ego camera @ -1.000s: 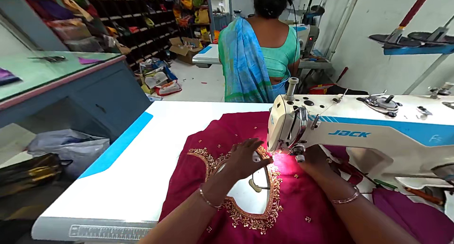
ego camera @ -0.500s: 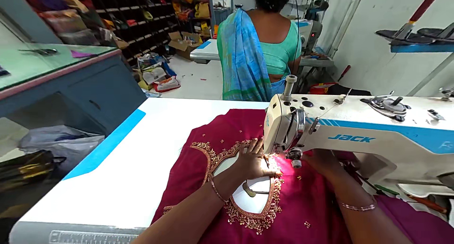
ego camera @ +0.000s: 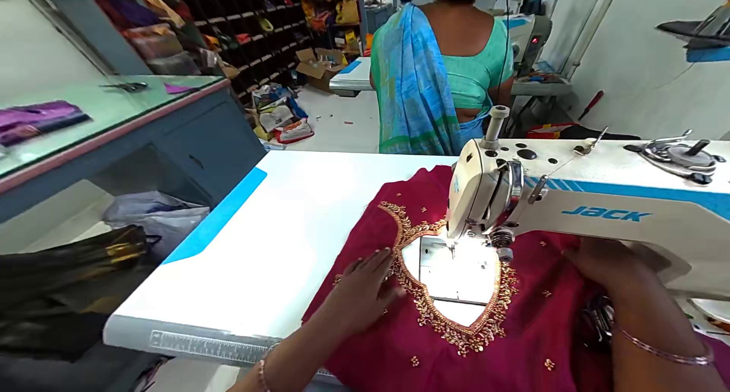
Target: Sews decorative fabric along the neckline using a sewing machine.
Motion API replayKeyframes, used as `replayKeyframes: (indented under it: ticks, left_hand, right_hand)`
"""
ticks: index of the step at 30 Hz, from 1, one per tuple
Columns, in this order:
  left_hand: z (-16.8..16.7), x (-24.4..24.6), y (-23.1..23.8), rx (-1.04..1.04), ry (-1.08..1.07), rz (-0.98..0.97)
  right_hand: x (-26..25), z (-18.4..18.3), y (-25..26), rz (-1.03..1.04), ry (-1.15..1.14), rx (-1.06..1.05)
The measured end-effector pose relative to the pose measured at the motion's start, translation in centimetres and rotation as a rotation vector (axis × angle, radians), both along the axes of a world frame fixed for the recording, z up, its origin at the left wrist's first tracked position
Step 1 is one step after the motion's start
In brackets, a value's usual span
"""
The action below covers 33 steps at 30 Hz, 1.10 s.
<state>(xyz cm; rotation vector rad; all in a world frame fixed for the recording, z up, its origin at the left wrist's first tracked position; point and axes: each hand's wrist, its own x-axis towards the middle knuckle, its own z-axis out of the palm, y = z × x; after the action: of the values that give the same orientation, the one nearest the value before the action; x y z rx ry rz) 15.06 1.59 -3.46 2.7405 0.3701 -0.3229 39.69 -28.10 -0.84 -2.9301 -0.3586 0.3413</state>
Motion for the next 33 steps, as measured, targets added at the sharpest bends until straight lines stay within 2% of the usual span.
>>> replayKeyframes:
  ticks: [3, 7, 9, 11, 12, 14, 15, 17, 20, 23, 25, 29, 33]
  left_hand:
    - [-1.8, 0.5, -1.1, -0.005, -0.045, -0.045]
    - [-1.5, 1.6, -3.2, 0.010, -0.013, -0.062]
    - [-1.3, 2.0, -3.8, 0.030, 0.003, -0.078]
    - [-1.3, 2.2, -4.0, 0.030, 0.007, -0.076]
    - [-1.1, 2.3, -4.1, 0.028, 0.019, -0.071]
    - [-0.9, 2.3, -4.0, 0.032, 0.048, -0.064]
    - [-0.8, 2.4, -3.9, 0.036, 0.062, -0.067]
    - [-0.7, 2.8, -3.7, 0.043, 0.090, -0.083]
    - [-0.7, 3.4, -3.2, 0.040, 0.100, -0.118]
    - [-0.8, 4.0, -2.8, 0.038, 0.107, -0.165]
    - [-1.0, 4.4, -2.6, 0.036, 0.088, -0.194]
    - [-1.9, 5.2, -2.3, 0.031, -0.040, -0.255]
    - [-2.5, 6.5, -1.9, 0.005, -0.119, -0.341]
  right_hand:
    - [-1.0, 0.8, 0.0, -0.101, -0.097, -0.038]
    - [-4.2, 2.4, 1.1, -0.186, -0.191, -0.063]
    - [-5.9, 2.0, 1.6, -0.053, -0.333, 0.003]
    - [-6.4, 0.3, 2.1, 0.264, -0.531, 0.117]
    - [-6.5, -0.3, 2.8, 0.415, -0.524, 0.151]
    - [-6.9, 0.2, 4.7, 0.578, -0.165, 0.158]
    - [-6.8, 0.6, 5.7, 0.601, 0.033, 0.148]
    - [-6.5, 0.8, 6.9, 0.566, 0.173, 0.144]
    - [-5.7, 1.3, 7.4, 0.465, 0.197, 0.039]
    - [-4.5, 1.2, 7.3, 0.414, 0.333, 0.112]
    - [-4.2, 0.7, 7.2, 0.437, 0.371, 0.237]
    - [-4.4, -2.4, 7.7, 0.465, 0.267, 0.396]
    - [-4.6, -3.0, 7.8, 0.520, 0.152, 0.370]
